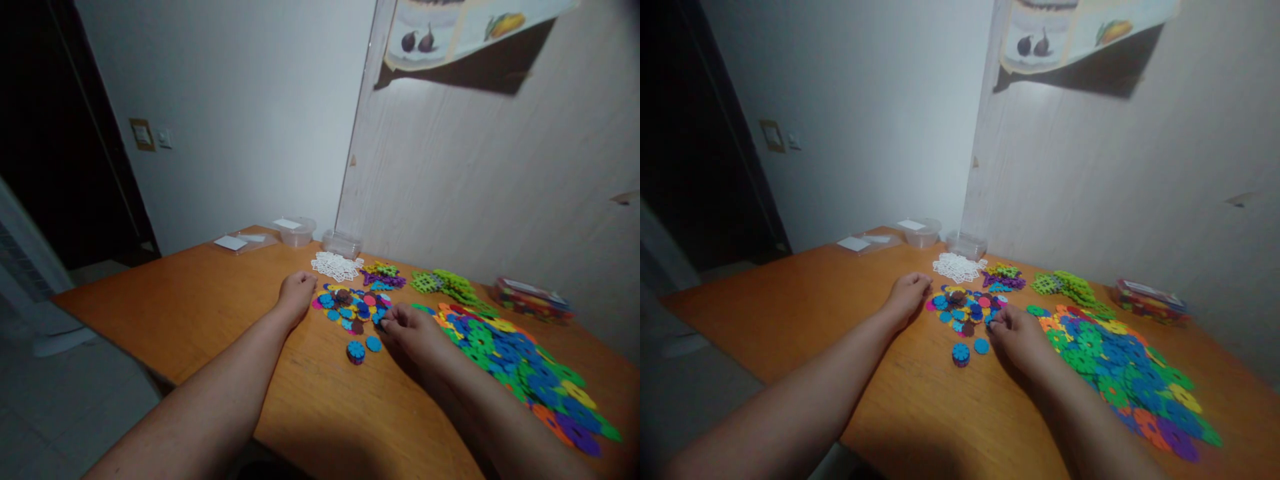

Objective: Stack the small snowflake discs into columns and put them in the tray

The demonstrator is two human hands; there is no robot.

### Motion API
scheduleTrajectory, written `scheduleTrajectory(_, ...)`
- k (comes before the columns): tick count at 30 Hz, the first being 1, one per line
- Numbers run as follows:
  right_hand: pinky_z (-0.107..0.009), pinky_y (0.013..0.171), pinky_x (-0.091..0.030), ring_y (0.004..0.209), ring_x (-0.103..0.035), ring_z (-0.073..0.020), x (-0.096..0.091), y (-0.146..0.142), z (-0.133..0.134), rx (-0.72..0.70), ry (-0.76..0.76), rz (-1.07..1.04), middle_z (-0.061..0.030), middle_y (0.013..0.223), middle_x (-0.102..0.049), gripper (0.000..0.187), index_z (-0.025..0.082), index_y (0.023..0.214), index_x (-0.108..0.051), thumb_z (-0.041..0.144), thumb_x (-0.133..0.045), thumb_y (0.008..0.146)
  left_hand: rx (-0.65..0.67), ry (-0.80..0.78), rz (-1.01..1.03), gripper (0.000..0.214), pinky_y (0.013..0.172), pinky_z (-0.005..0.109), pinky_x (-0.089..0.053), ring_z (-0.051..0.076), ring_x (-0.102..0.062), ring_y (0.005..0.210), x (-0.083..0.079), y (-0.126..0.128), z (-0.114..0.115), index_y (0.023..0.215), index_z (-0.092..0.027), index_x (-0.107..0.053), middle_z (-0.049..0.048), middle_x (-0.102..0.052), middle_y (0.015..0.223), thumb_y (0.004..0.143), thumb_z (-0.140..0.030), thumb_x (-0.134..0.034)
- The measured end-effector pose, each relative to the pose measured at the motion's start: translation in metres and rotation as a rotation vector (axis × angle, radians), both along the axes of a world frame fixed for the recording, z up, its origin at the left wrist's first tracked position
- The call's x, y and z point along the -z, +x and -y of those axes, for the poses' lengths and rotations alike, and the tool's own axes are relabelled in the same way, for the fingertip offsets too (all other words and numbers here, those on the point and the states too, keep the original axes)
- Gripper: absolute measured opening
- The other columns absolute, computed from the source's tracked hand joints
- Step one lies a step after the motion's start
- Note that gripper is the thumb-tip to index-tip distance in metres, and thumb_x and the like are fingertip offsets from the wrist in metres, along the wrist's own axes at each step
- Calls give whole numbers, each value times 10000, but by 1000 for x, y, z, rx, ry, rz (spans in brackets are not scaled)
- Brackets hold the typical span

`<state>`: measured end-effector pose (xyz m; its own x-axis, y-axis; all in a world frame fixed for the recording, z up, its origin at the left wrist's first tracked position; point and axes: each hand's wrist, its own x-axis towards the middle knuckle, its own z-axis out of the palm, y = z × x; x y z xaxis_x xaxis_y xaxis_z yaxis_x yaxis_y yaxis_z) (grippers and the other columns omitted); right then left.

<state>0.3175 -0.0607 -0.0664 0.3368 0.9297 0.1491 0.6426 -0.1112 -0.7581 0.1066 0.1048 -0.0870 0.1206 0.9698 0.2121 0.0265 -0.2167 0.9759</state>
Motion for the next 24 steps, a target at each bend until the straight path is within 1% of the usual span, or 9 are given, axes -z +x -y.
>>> scheduleTrajectory(2,-259,535,-331,557,-466,-137,2,-5,2,-82,-49,-161,1,601,-569,235,201,681,-570,395,-628,801,1,4,4,200,587,247,-377,128,-497,565,0,0,0,648,-170,-605,-8,-582,580,720,-356,-608)
scheduleTrajectory(4,-253,520,-310,535,-425,-118,3,-9,4,-123,-96,-232,8,592,-552,271,192,667,-571,428,-631,786,5,6,6,203,585,248,-376,130,-498,565,-1,0,0,647,-170,-604,-5,-583,580,726,-357,-603)
scheduleTrajectory(8,-252,506,-270,525,-376,-104,1,-12,5,-104,-146,-194,16,567,-516,302,172,616,-606,447,-642,736,5,4,0,199,583,250,-376,136,-513,575,-1,0,1,664,-167,-610,5,-601,598,732,-353,-594)
scheduleTrajectory(11,-253,497,-264,520,-390,-109,3,-8,3,-88,-150,-165,20,561,-523,278,177,635,-616,437,-635,732,-2,5,-19,202,571,250,-361,134,-501,567,-1,0,0,659,-168,-610,3,-593,594,728,-357,-600)
scheduleTrajectory(13,-251,488,-268,506,-403,-112,5,-4,1,-51,-129,-149,26,557,-530,234,188,666,-607,407,-611,748,-8,6,-32,206,564,249,-351,132,-487,557,-1,0,-1,649,-169,-608,-2,-578,578,723,-362,-605)
scheduleTrajectory(15,-250,491,-289,509,-429,-121,7,2,-1,-5,-75,-75,26,562,-540,183,197,677,-586,358,-576,764,-11,4,-35,206,566,249,-350,133,-483,555,0,0,-1,649,-169,-611,-4,-574,570,717,-364,-608)
scheduleTrajectory(18,-255,542,-340,598,-510,-149,9,9,-4,25,-9,172,1,628,-592,161,202,681,-582,318,-549,786,-9,3,-31,207,572,249,-355,137,-488,562,0,0,-2,652,-171,-613,-3,-579,574,714,-369,-606)
scheduleTrajectory(20,-261,561,-348,645,-544,-166,10,10,-6,28,-19,302,-13,674,-620,193,205,701,-586,360,-553,811,-6,6,-29,205,572,248,-355,137,-485,564,1,0,-2,644,-173,-611,-5,-570,566,713,-366,-603)
scheduleTrajectory(24,-267,534,-315,644,-541,-175,9,3,-11,54,-70,441,-30,714,-626,294,210,753,-567,497,-579,818,1,10,-28,184,569,246,-354,134,-484,566,2,0,-3,640,-172,-614,-6,-569,568,705,-344,-603)
